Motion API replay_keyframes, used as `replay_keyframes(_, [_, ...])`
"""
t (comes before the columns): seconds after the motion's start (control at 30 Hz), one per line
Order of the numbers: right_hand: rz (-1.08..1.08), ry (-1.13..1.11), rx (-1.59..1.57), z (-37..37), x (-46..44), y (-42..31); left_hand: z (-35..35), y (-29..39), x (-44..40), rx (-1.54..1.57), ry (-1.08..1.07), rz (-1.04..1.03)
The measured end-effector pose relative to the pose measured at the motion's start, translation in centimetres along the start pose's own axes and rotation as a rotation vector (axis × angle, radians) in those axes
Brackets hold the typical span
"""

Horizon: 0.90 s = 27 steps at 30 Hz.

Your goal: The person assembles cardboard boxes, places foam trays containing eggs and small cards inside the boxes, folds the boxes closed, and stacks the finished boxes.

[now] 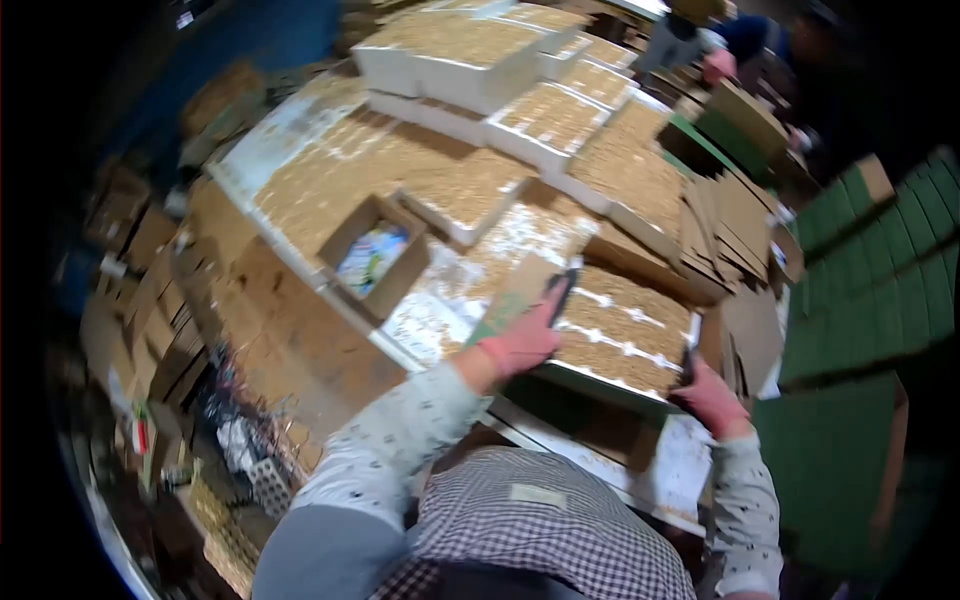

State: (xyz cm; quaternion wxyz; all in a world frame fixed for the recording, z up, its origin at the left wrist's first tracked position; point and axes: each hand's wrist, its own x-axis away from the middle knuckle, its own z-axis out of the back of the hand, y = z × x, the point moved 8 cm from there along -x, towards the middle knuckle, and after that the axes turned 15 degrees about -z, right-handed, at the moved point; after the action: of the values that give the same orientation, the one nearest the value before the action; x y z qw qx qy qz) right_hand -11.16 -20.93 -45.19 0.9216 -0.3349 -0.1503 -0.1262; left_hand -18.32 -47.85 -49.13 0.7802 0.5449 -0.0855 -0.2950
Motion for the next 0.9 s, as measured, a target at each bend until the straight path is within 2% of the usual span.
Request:
replay_keyframes(0.07, [-0.117, -0.035, 0.621, -1.8, 0.9, -2.2, 1.5, 0.6, 1.2, 0.083, 0.003, -0.12])
replay_keyframes(0.1, [-0.091, -0.016, 0.707, -3.6, 0.5, -1.7, 3.7, 1.7, 1.9, 0.236, 0.08, -0.032])
replay_keyframes(0.13, [-0.078, 0.009, 0.774, -4.7, 1.1, -2.8, 6.9, -1.0, 2.7, 0.278, 0.255, 0.066])
replay_keyframes(0.17, [0.016, -0.025, 0.991, -7.6, -0.2, -1.4, 12.3, -3.6, 3.0, -0.05, 0.366, -0.029])
replay_keyframes(0.2, [-0.024, -0.086, 1.024, -8.5, -1.0, -1.7, 17.5, -6.1, 3.7, -0.402, 0.5, -0.063])
replay_keyframes(0.23, [0.005, -0.095, 0.962, -8.4, -1.0, -2.5, 20.9, -4.5, 3.6, -0.84, 0.349, 0.228])
replay_keyframes(0.27, [0.052, -0.105, 0.901, -7.5, -0.7, -3.2, 24.0, -8.9, 5.6, -1.264, 0.388, 0.248])
replay_keyframes(0.3, [0.066, -0.013, 0.621, -4.7, -0.2, -4.5, 25.8, -13.8, 7.0, -1.417, 0.199, 0.383])
replay_keyframes(0.33, [0.097, 0.077, 0.344, -1.9, -0.1, -5.5, 27.1, -17.0, 8.0, -1.273, 0.14, 0.627])
replay_keyframes(0.37, [0.067, 0.079, -0.047, 0.7, -0.7, -4.2, 27.3, -19.2, 8.7, -1.217, 0.107, 0.662])
replay_keyframes(0.4, [0.066, 0.125, -0.108, 3.4, -1.6, -3.0, 27.3, -20.9, 9.3, -1.164, 0.076, 0.702])
replay_keyframes(0.43, [0.02, 0.351, -0.069, 6.7, -2.2, -0.9, 27.2, -21.1, 9.3, -1.179, 0.083, 0.689])
replay_keyframes(0.47, [-0.141, 0.418, 0.038, 9.5, -2.7, 0.9, 27.4, -21.2, 9.5, -1.196, 0.093, 0.677])
replay_keyframes(0.5, [-0.123, 0.455, -0.107, 10.4, -5.2, 5.9, 27.5, -21.1, 9.7, -1.214, 0.103, 0.666])
replay_keyframes(0.53, [-0.288, 0.488, -0.227, 11.5, -7.2, 11.0, 27.7, -20.9, 10.0, -1.233, 0.111, 0.669])
replay_keyframes(0.57, [-0.288, 0.626, -0.178, 12.8, -9.1, 15.7, 27.8, -20.4, 10.4, -1.251, 0.117, 0.675])
replay_keyframes(0.63, [-0.856, 0.818, 0.167, 13.5, -11.1, 26.8, 28.1, -18.6, 10.5, -1.297, 0.096, 0.701])
replay_keyframes(0.67, [-1.128, 0.731, 0.065, 13.2, -9.9, 28.1, 28.4, -17.6, 10.3, -1.305, 0.109, 0.654])
replay_keyframes(0.7, [-1.22, 0.69, 0.05, 12.4, -9.7, 28.7, 28.9, -16.5, 10.4, -1.315, 0.126, 0.611])
replay_keyframes(0.73, [-0.997, 0.679, 0.032, 10.1, -13.8, 34.5, 29.6, -15.6, 10.8, -1.328, 0.148, 0.573])
replay_keyframes(0.77, [-0.901, 0.604, 0.108, 10.0, -14.9, 31.8, 29.7, -14.4, 10.8, -1.599, 0.217, 0.23])
replay_keyframes(0.8, [-0.808, 0.524, 0.185, 10.1, -14.4, 28.3, 27.7, -10.3, 8.9, -1.526, 0.25, 0.335])
replay_keyframes(0.83, [-0.615, 0.605, 0.486, 10.7, -13.8, 23.8, 25.5, -5.7, 6.7, -1.456, 0.284, 0.44])
replay_keyframes(0.9, [-0.506, 0.579, 0.717, 12.1, -12.2, 18.1, 19.5, 2.1, 3.2, -1.311, 0.424, -0.046])
